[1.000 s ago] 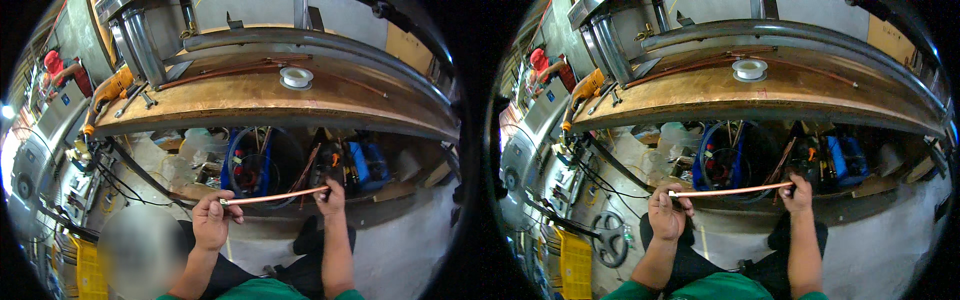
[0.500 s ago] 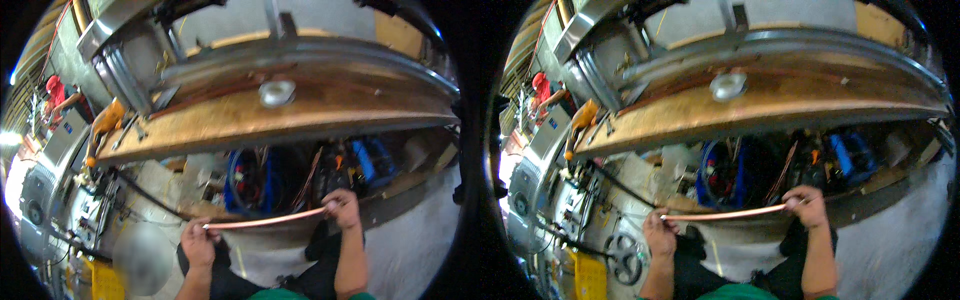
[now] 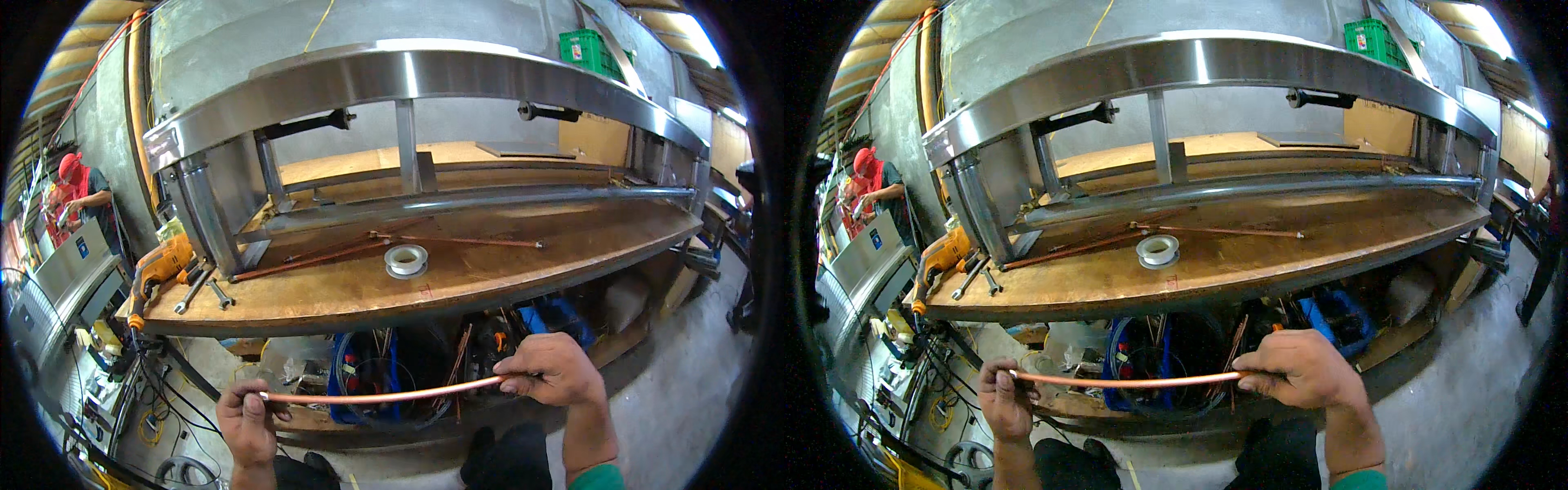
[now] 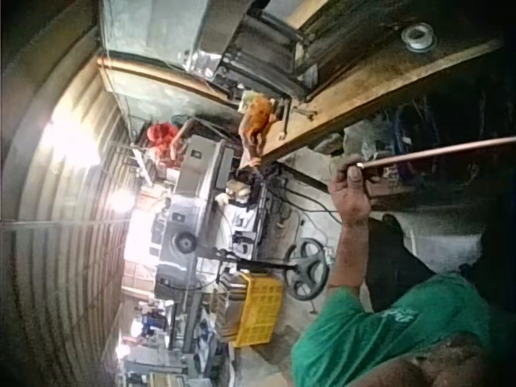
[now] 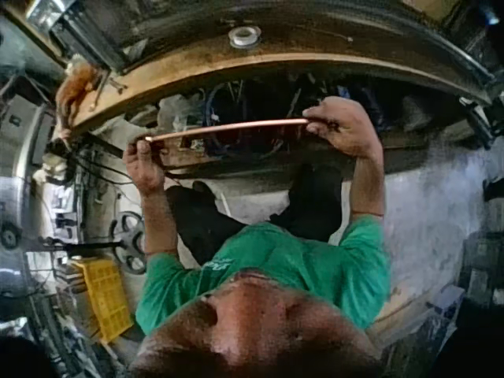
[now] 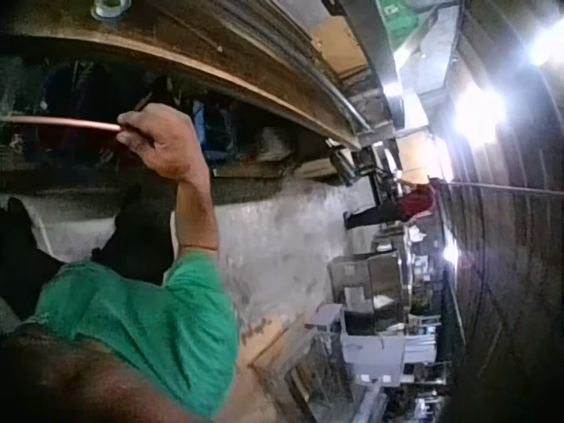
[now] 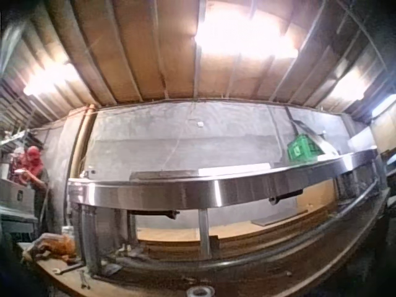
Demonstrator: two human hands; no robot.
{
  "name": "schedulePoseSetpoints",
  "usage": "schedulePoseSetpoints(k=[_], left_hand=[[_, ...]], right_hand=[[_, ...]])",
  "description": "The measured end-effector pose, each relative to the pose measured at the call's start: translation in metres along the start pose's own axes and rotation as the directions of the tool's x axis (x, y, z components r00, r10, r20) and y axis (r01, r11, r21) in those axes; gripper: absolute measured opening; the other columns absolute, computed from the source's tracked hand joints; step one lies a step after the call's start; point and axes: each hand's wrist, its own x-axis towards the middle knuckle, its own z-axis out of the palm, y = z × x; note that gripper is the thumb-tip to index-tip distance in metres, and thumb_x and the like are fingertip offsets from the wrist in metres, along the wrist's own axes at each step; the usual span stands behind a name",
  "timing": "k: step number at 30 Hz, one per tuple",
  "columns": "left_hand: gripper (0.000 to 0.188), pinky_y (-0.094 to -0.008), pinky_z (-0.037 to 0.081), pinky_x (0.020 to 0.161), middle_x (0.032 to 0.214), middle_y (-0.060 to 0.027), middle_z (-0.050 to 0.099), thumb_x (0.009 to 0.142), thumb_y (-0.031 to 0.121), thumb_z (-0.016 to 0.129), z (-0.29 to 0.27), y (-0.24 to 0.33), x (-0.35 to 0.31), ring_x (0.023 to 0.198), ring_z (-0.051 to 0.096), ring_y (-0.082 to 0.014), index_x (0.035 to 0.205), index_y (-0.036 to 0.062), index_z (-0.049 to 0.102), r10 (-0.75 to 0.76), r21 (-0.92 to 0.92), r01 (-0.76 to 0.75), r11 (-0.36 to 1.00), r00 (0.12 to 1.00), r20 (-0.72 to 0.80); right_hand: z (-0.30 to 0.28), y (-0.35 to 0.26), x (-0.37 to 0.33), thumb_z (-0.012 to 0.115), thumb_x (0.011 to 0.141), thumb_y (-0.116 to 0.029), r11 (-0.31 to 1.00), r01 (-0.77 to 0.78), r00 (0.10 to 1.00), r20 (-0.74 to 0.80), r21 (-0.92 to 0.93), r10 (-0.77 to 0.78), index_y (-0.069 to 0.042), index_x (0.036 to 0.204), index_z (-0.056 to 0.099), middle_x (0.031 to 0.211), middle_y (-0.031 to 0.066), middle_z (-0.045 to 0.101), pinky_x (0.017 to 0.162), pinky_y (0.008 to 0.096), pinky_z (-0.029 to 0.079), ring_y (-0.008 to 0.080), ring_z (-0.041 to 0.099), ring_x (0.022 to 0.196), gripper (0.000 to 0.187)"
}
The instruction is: The person sits on the floor and wraps white tape around the ends of several copper pipes. They repeatedly pick up a pipe, apply tape, and place it on the workbench.
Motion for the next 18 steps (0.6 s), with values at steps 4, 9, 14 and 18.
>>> schedulePoseSetpoints(k=[4, 9, 14, 18], left_hand=[[0.045, -0.0293, 0.058, 0.06, 0.091, -0.0132, 0.067, 0.096, 0.026, 0.063, 0.019, 0.008, 0.022, 0.077, 0.068, -0.0207, 0.129, 0.0005, 0.047, -0.023, -0.181, 0.043, 0.983, 0.994, 0.107], [0.034, -0.0295, 0.056, 0.071, 0.1, -0.0136, 0.069, 0.094, 0.016, 0.063, -0.004, -0.042, 0.002, 0.082, 0.068, -0.0217, 0.125, 0.0022, 0.056, -0.437, 0.237, 0.373, 0.897, 0.831, 0.344], [0.035, -0.0312, 0.054, 0.074, 0.095, -0.0124, 0.071, 0.09, 0.025, 0.069, -0.024, -0.119, -0.043, 0.08, 0.069, -0.0192, 0.112, -0.001, 0.064, -0.641, 0.755, 0.236, 0.612, 0.707, 0.298], [0.045, -0.0397, 0.053, 0.081, 0.095, -0.0137, 0.072, 0.085, 0.034, 0.07, -0.061, -0.164, -0.083, 0.086, 0.07, -0.0303, 0.119, 0.0055, 0.064, -0.819, 0.945, 0.075, 0.319, 0.524, 0.234]], right_hand=[[-0.026, -0.002, 0.015, 0.071, 0.081, -0.008, 0.963, 0.012, 0.935, -0.339, -0.269, -0.107, -0.003, 0.091, 0.07, 0.067, 0.0119, 0.058, 0.056, 0.0375, 0.044, 0.0291, 0.057, 0.06, 0.011], [-0.057, 0.049, 0.042, 0.067, 0.086, -0.011, 0.926, -0.202, 0.895, -0.444, -0.319, 0.042, 0.0, 0.092, 0.067, 0.077, 0.0158, 0.06, 0.064, 0.0393, 0.047, 0.0344, 0.058, 0.071, 0.013], [-0.038, 0.101, 0.067, 0.066, 0.089, -0.021, 0.809, -0.298, 0.9, -0.433, -0.507, 0.06, 0.0, 0.094, 0.067, 0.087, 0.0175, 0.064, 0.075, 0.0431, 0.049, 0.0379, 0.06, 0.083, 0.022], [-0.005, 0.095, 0.078, 0.067, 0.09, -0.025, 0.754, -0.312, 0.705, -0.673, -0.578, -0.225, -0.001, 0.093, 0.066, 0.087, 0.0144, 0.066, 0.076, 0.0402, 0.05, 0.0332, 0.062, 0.084, 0.024]])
